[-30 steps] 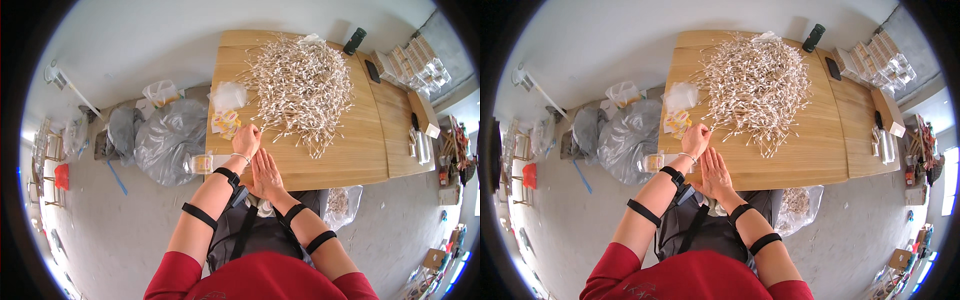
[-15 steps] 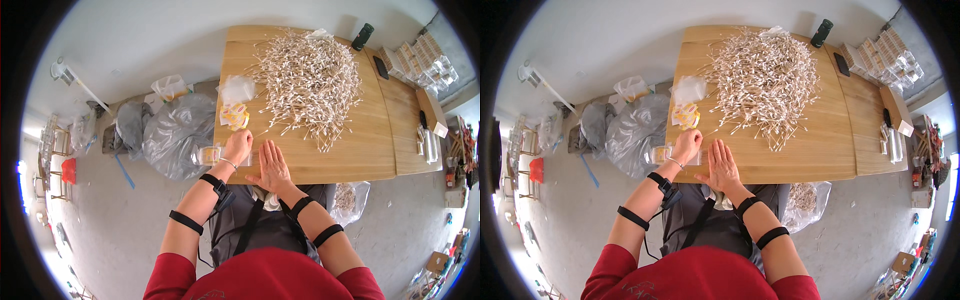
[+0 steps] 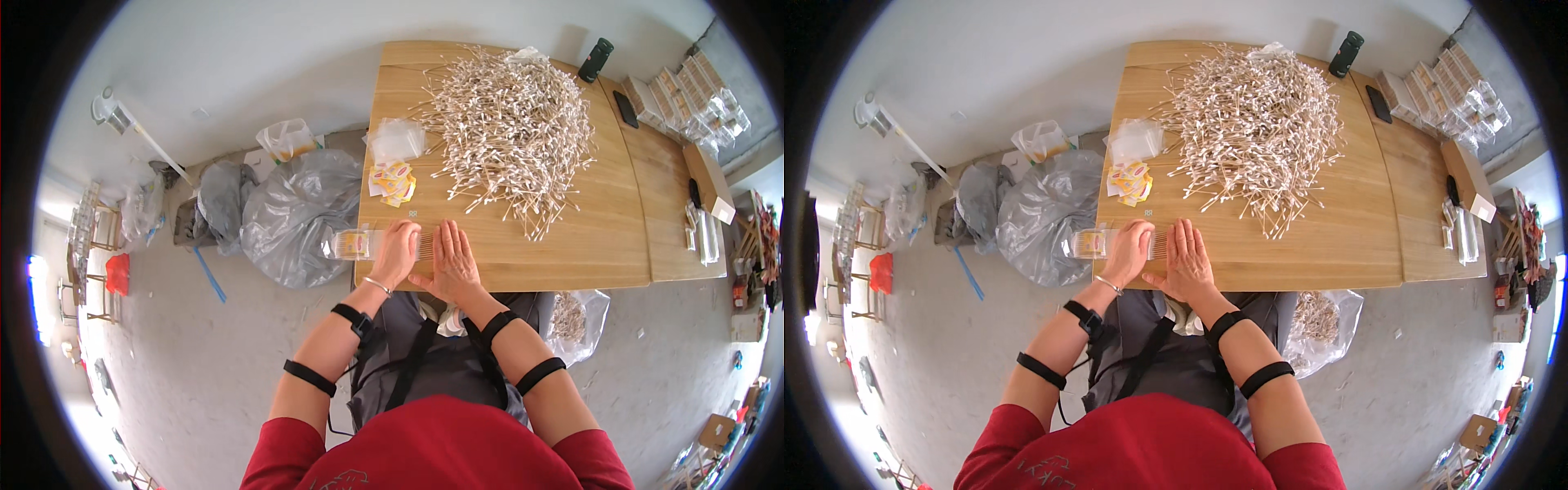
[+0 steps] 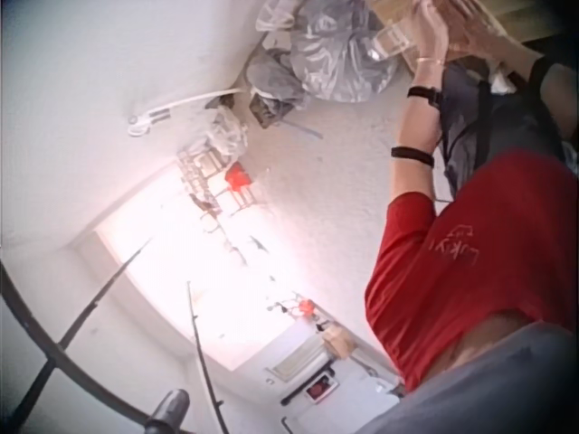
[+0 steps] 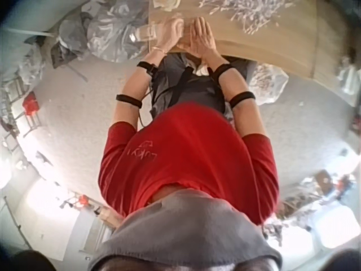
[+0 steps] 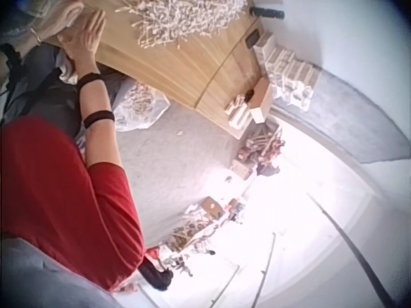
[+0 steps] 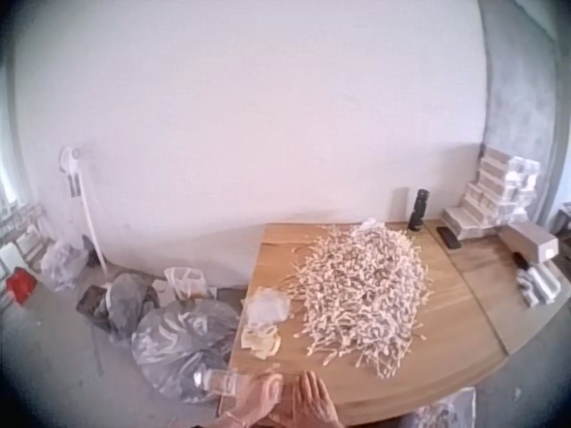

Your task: Aligning, organizing, and packaging cotton swabs on a table in a manufacturing environment.

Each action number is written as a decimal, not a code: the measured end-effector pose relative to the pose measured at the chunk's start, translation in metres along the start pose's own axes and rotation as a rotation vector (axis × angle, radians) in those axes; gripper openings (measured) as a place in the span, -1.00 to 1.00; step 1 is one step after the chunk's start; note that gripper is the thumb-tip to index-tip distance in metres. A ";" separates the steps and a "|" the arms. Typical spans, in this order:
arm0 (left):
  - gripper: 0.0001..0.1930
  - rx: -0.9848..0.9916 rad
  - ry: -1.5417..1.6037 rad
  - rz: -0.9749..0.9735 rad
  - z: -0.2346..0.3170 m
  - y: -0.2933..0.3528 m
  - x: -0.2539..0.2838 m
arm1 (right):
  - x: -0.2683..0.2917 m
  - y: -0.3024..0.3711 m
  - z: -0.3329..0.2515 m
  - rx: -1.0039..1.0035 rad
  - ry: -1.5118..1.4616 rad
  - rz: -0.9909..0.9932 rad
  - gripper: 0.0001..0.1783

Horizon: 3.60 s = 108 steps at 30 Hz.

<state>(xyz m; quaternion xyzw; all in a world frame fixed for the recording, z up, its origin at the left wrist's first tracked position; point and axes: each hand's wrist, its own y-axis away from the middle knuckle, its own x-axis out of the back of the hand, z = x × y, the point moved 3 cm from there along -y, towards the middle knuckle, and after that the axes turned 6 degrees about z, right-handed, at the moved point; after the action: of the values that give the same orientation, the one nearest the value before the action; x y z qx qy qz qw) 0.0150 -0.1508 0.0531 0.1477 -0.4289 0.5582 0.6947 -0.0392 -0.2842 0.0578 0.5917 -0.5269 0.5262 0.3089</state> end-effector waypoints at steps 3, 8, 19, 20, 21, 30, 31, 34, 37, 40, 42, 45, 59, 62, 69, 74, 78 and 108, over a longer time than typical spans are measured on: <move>-0.69 0.248 0.512 0.241 -0.001 0.022 -0.014 | -0.004 0.000 0.001 0.000 0.037 -0.002 0.19; -0.45 0.368 0.920 0.255 0.005 0.024 -0.023 | -0.010 0.001 -0.004 -0.050 0.014 -0.047 0.09; -0.38 0.443 1.126 0.244 -0.009 0.019 -0.028 | -0.013 0.002 -0.018 -0.059 -0.040 -0.115 -0.03; -0.38 0.454 1.143 0.250 -0.010 0.017 -0.027 | -0.014 -0.001 -0.020 -0.081 -0.035 -0.125 -0.04; -0.38 0.456 1.142 0.256 -0.013 0.016 -0.024 | -0.016 -0.004 -0.023 -0.101 -0.031 -0.135 -0.05; -0.41 0.401 0.872 0.298 -0.027 0.010 0.010 | -0.033 -0.027 -0.047 -0.098 -0.099 -0.040 -0.08; -0.41 0.426 0.876 0.303 -0.028 0.013 0.010 | -0.031 -0.027 -0.048 -0.094 -0.100 -0.044 -0.08; -0.41 0.451 0.905 0.315 -0.032 0.015 0.009 | -0.026 -0.027 -0.050 -0.051 -0.098 -0.082 -0.08; -0.42 0.466 0.951 0.301 -0.032 0.017 0.010 | -0.025 -0.029 -0.051 -0.057 -0.086 -0.150 -0.08; -0.43 0.471 0.977 0.281 -0.030 0.017 0.012 | -0.027 -0.028 -0.052 -0.076 -0.063 -0.151 -0.08; -0.43 0.463 0.979 0.283 -0.029 0.018 0.014 | -0.027 -0.027 -0.054 -0.057 -0.021 -0.110 -0.08; -0.40 0.460 1.029 0.250 -0.029 0.015 0.014 | -0.026 -0.028 -0.052 -0.067 -0.041 -0.142 -0.08; -0.56 0.338 0.741 0.376 -0.026 0.022 0.015 | -0.034 -0.024 -0.058 -0.009 0.018 -0.165 -0.09; -0.58 0.414 0.755 0.277 -0.028 0.023 0.026 | -0.035 -0.024 -0.059 -0.035 -0.052 -0.135 -0.07; -0.50 0.262 -0.210 0.395 -0.090 0.049 0.076 | -0.032 -0.031 -0.072 -0.041 -0.066 -0.116 -0.03; -0.48 0.508 0.310 0.290 -0.129 0.058 0.049 | -0.034 -0.035 -0.083 -0.046 -0.051 -0.151 0.01; -0.51 0.556 0.630 0.237 -0.140 0.057 0.037 | -0.036 -0.040 -0.091 -0.056 -0.046 -0.155 0.02; -0.26 0.596 1.279 0.265 -0.129 0.062 0.046 | -0.054 -0.078 -0.113 -0.288 -1.202 0.246 -0.22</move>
<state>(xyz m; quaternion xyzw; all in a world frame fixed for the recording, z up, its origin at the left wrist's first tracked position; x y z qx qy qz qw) 0.0153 -0.0122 -0.0044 -0.0781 0.2185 0.7085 0.6665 0.0073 -0.1443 0.0502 0.6716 -0.7382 0.0571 -0.0272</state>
